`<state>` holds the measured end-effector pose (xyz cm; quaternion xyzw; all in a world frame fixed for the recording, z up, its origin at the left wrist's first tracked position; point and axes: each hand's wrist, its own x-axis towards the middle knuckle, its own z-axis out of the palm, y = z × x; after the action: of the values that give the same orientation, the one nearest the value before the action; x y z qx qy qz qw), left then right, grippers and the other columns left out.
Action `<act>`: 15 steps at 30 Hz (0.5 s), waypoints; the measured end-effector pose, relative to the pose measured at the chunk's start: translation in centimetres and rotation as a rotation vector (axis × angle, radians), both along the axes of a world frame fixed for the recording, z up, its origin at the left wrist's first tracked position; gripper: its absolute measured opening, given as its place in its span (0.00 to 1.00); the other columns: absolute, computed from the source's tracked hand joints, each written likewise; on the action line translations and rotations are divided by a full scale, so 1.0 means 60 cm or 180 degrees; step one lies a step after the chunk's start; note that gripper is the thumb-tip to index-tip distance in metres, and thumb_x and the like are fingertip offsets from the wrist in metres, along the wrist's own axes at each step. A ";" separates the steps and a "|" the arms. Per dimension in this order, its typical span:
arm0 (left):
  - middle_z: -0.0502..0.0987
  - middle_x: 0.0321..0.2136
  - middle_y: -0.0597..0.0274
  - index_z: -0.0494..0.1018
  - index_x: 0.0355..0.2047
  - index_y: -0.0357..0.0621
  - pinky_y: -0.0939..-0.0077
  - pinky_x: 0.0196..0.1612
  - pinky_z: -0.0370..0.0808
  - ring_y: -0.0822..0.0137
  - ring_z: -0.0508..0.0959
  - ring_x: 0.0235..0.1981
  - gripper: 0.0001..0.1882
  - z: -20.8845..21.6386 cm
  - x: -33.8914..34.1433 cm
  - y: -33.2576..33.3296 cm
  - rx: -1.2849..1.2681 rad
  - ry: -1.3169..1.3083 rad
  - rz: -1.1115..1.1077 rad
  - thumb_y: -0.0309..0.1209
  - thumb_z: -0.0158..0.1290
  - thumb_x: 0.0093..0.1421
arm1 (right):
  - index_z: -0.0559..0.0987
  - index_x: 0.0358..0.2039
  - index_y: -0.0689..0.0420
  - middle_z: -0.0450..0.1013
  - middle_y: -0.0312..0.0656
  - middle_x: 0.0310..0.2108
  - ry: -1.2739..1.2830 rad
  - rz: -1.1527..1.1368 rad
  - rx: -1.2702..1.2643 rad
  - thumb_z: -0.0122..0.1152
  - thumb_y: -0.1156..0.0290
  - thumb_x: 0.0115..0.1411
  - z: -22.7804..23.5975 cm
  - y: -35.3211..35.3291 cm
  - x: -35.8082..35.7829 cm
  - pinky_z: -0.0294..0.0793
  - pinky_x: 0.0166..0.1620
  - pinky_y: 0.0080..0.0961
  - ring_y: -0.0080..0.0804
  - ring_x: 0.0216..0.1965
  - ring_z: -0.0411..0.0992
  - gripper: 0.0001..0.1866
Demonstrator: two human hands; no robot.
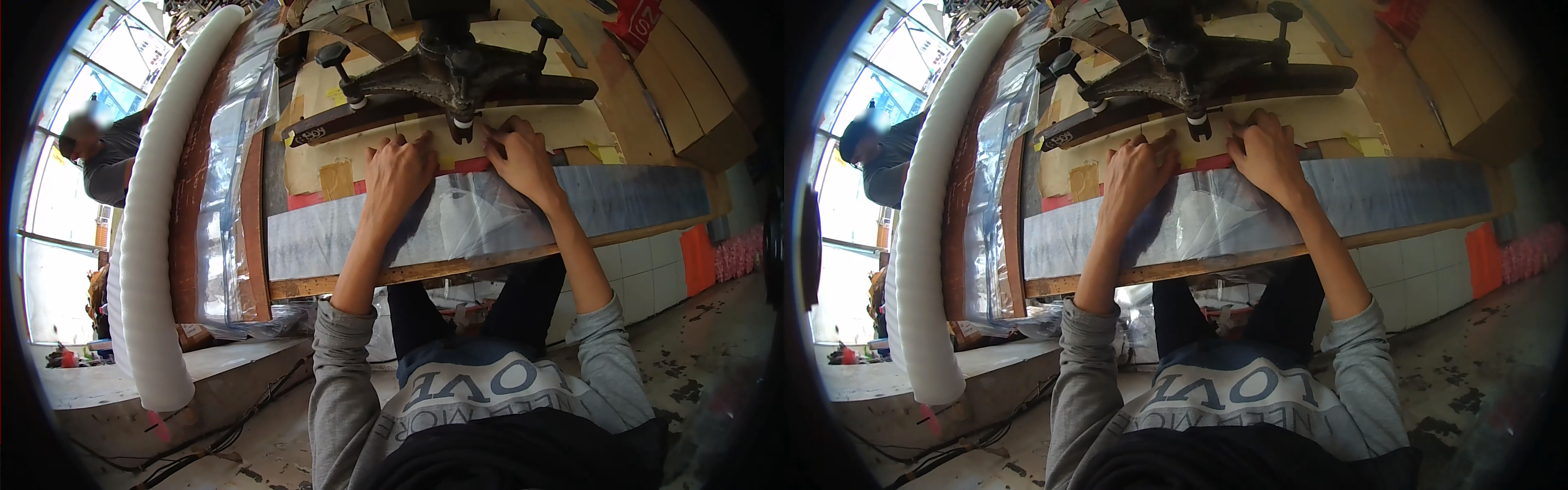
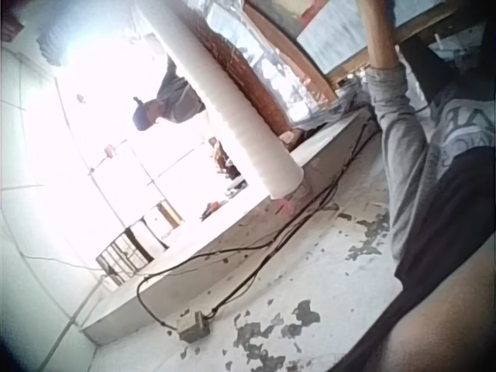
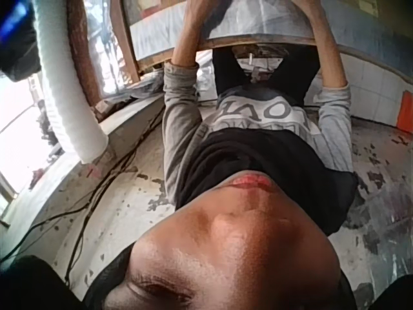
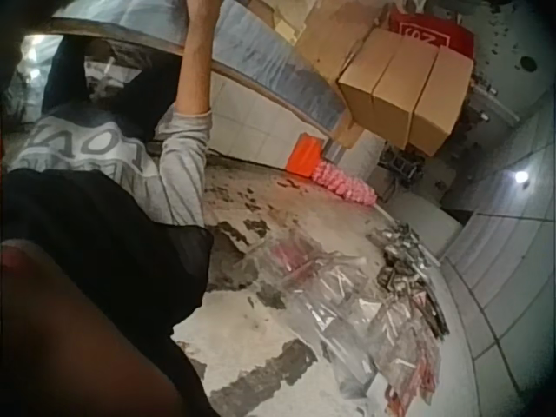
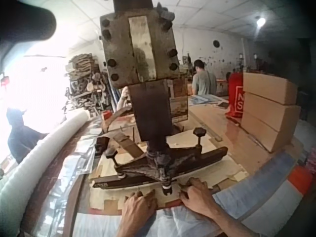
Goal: The person peels a clear film from a long grey plastic strip by hand, smoothing it down and aligning it on a workbench.
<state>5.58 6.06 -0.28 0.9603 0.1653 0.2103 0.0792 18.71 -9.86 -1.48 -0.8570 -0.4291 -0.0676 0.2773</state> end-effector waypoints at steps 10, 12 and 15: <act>0.77 0.26 0.55 0.77 0.46 0.54 0.63 0.38 0.66 0.57 0.77 0.33 0.16 0.004 -0.001 -0.005 0.0323 0.0172 0.0125 0.40 0.48 0.59 | 0.80 0.43 0.58 0.70 0.47 0.37 0.0306 0.0231 0.0059 0.61 0.60 0.55 0.014 -0.016 -0.001 0.65 0.48 0.39 0.43 0.44 0.67 0.19; 0.76 0.28 0.54 0.78 0.45 0.52 0.64 0.39 0.66 0.57 0.76 0.34 0.16 0.001 -0.002 -0.003 0.0367 -0.0060 -0.0033 0.40 0.48 0.60 | 0.80 0.43 0.58 0.70 0.47 0.38 0.0044 0.0226 -0.0053 0.62 0.59 0.54 0.016 -0.019 -0.008 0.65 0.48 0.39 0.42 0.44 0.66 0.19; 0.76 0.29 0.54 0.78 0.41 0.47 0.63 0.39 0.65 0.59 0.76 0.35 0.16 0.006 -0.010 -0.009 0.0165 -0.0169 -0.0256 0.41 0.49 0.59 | 0.80 0.43 0.58 0.69 0.46 0.39 -0.0055 0.0280 -0.0089 0.61 0.60 0.55 0.016 -0.022 -0.009 0.65 0.48 0.38 0.42 0.44 0.66 0.19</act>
<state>4.96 5.52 0.06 0.9620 0.1190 0.2365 0.0670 18.15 -11.18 -0.51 -0.8404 -0.4697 -0.0567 0.2643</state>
